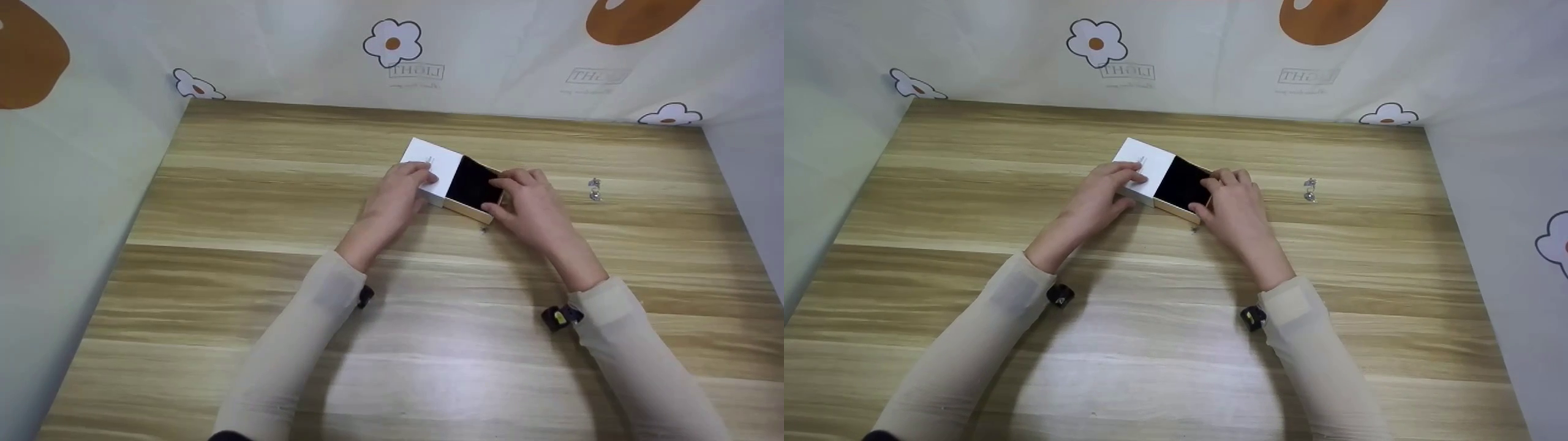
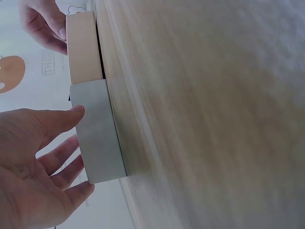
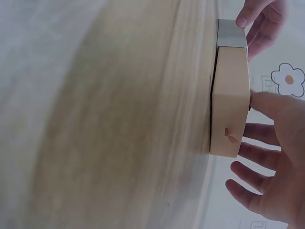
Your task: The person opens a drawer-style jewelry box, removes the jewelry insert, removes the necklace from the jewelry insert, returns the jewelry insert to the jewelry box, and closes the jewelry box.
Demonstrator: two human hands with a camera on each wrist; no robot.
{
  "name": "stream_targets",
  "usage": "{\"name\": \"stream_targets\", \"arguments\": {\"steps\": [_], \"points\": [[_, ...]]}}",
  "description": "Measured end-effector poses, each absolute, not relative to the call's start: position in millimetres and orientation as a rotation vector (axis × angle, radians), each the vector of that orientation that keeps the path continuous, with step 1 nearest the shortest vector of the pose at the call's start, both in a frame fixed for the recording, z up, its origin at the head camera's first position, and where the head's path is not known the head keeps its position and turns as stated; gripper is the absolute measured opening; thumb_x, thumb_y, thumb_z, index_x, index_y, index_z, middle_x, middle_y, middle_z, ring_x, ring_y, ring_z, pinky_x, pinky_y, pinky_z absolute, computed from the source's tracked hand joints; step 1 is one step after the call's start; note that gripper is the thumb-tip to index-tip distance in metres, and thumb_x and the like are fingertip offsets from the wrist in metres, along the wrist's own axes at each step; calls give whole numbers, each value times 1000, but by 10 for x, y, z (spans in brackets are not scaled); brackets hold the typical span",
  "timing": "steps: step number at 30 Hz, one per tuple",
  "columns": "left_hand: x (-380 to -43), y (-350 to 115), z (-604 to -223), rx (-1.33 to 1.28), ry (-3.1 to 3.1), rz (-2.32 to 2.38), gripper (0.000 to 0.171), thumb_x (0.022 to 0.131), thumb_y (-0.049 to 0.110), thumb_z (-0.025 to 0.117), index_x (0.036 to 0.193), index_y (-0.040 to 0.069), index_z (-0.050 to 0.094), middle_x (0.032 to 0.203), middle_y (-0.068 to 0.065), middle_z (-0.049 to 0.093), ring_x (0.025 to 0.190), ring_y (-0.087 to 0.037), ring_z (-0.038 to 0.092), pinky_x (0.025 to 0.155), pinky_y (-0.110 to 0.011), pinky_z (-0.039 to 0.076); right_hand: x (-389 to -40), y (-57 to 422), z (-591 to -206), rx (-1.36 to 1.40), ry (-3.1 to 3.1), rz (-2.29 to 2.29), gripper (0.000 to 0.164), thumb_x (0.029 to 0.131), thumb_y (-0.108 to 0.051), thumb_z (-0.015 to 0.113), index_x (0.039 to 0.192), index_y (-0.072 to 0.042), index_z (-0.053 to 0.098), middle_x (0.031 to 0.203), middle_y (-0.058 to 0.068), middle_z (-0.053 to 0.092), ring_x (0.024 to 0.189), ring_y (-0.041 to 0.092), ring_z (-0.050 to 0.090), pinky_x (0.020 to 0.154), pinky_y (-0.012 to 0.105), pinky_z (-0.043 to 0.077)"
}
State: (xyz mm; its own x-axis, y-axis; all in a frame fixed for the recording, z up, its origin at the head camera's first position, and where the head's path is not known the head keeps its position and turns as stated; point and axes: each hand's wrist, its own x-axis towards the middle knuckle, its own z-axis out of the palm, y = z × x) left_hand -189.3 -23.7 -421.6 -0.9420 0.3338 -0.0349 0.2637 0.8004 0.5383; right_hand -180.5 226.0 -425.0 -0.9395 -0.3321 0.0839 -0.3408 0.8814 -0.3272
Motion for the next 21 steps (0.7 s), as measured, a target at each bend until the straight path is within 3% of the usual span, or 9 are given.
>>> {"name": "stream_targets", "arguments": {"steps": [6,11,21], "points": [[-1892,-235,-4220,485,2867,834,38,93,8,67,130,19,64,153,3,47,145,-19,38,121,-32,34,-1806,2234,-4241,517,-3057,499,59,95,-48,63,133,-2,61,139,18,55,125,39,47,107,54,39],[-1890,-233,-4218,487,2877,831,38,93,8,68,130,18,64,153,2,47,145,-20,39,120,-32,35,-1797,2175,-4216,554,-3004,562,57,94,-46,66,132,-3,61,142,15,54,132,37,46,112,55,36],[-1889,-234,-4207,501,2902,750,38,94,8,66,131,20,63,153,5,46,145,-16,38,119,-31,36,-1813,2076,-4264,810,-3008,584,74,91,-46,69,151,-10,42,161,10,33,146,34,35,120,52,33]]}}
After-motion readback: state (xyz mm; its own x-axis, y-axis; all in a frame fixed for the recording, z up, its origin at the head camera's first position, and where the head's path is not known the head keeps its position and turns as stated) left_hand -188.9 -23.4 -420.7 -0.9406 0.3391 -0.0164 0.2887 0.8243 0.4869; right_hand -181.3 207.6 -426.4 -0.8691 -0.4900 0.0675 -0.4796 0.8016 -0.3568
